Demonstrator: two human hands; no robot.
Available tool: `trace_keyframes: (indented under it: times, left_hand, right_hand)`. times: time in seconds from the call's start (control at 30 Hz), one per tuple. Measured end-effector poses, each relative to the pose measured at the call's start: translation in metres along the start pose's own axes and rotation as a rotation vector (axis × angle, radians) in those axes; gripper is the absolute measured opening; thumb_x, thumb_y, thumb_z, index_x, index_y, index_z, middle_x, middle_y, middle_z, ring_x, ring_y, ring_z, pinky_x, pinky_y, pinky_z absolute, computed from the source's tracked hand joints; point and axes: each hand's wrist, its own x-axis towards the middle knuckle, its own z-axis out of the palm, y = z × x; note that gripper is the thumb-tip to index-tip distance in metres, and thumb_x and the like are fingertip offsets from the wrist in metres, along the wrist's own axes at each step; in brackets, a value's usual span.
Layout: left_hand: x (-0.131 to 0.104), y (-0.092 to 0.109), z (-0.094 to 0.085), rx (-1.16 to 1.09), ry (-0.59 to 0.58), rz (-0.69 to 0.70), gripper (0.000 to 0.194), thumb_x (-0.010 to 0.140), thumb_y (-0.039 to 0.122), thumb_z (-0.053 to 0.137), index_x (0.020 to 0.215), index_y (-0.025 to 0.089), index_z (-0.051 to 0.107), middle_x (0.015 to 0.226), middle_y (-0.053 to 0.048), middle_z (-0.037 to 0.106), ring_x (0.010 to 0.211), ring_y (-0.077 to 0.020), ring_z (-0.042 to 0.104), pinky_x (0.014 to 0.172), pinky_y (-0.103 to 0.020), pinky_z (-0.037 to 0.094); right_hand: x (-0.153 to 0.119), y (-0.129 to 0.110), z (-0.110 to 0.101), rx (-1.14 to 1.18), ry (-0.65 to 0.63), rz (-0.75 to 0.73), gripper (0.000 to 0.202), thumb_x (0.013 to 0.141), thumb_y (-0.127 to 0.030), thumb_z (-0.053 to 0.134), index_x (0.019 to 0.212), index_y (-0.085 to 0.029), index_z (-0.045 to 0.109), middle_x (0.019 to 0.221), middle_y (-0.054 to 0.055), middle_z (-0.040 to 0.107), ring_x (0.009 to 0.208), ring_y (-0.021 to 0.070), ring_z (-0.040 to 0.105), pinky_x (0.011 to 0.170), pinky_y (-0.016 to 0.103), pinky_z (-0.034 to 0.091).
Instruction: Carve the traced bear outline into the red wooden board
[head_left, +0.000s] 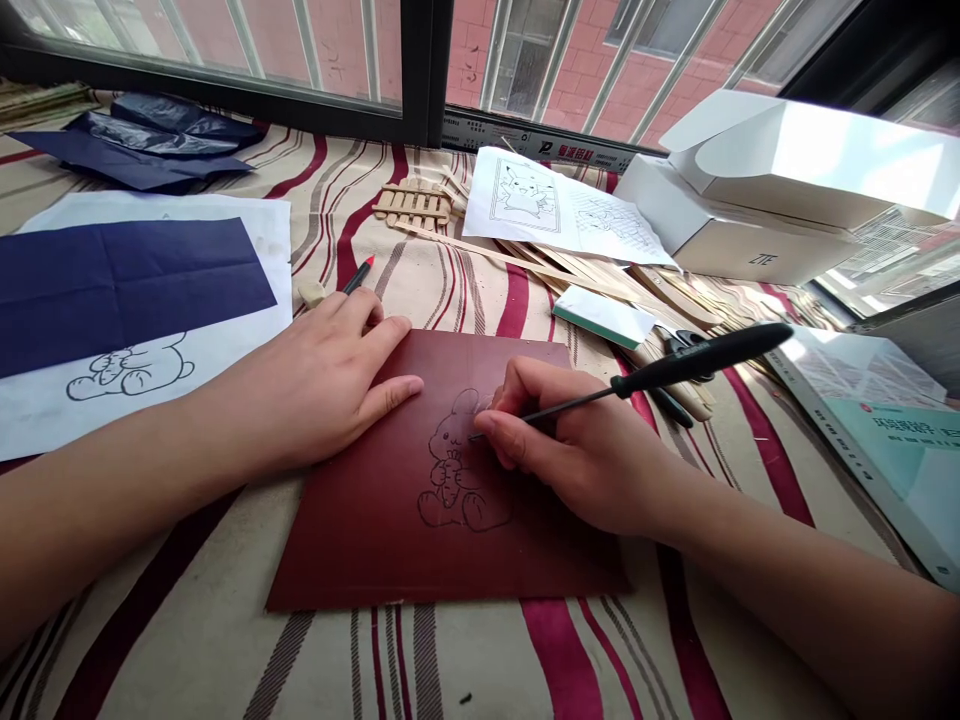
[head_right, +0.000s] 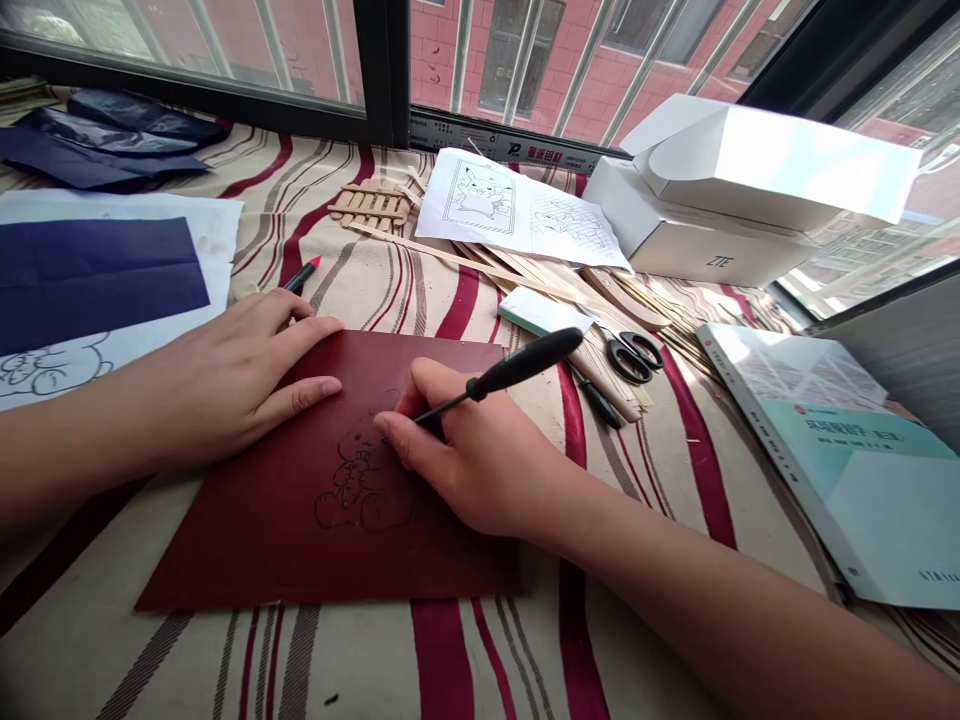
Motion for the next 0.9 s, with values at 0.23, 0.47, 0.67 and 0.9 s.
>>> trace_keyframes:
  times: [0.23,0.47,0.67,0.9]
  left_hand:
    - [-0.0001,0.0007,0.0010,0.017,0.010,0.006,0.064,0.107,0.059,0.024,0.130,0.015,0.065,0.125,-0.019,0.058,0.116,-0.0391,0.060,0.109,-0.057,0.049]
    - [-0.0002,0.0004,0.0010,0.018,0.017,0.015,0.065,0.107,0.060,0.024,0.129,0.016,0.065,0.123,-0.019,0.059,0.115,-0.0385,0.060,0.108,-0.056,0.051]
    - [-0.0004,-0.0018,0.0018,0.022,0.021,0.013,0.068,0.107,0.062,0.022,0.130,0.015,0.066,0.124,-0.019,0.058,0.117,-0.0394,0.060,0.109,-0.056,0.050]
    - [-0.0014,-0.0028,0.0027,0.021,0.025,0.023,0.070,0.108,0.063,0.020,0.130,0.015,0.065,0.124,-0.018,0.058,0.116,-0.0391,0.061,0.109,-0.056,0.050]
  right_hand:
    - [-0.0004,0.0002,0.0002,0.041,-0.007,0.026,0.025,0.101,-0.031,0.064,0.079,-0.025,0.054,0.068,-0.002,0.063,0.061,0.0142,0.055,0.056,0.029,0.043]
    - [0.0006,0.0017,0.0013,0.134,-0.025,0.023,0.027,0.102,-0.032,0.067,0.079,-0.024,0.056,0.066,-0.004,0.066,0.058,0.0118,0.057,0.056,0.027,0.044]
    - [0.0011,-0.0006,0.0004,0.081,-0.014,0.035,0.025,0.100,-0.029,0.066,0.078,-0.024,0.055,0.067,-0.003,0.066,0.061,0.0127,0.057,0.056,0.027,0.044]
    - [0.0005,0.0007,-0.0002,0.089,-0.016,0.046,0.026,0.102,-0.030,0.065,0.079,-0.024,0.054,0.067,-0.003,0.066,0.059,0.0125,0.057,0.055,0.028,0.043]
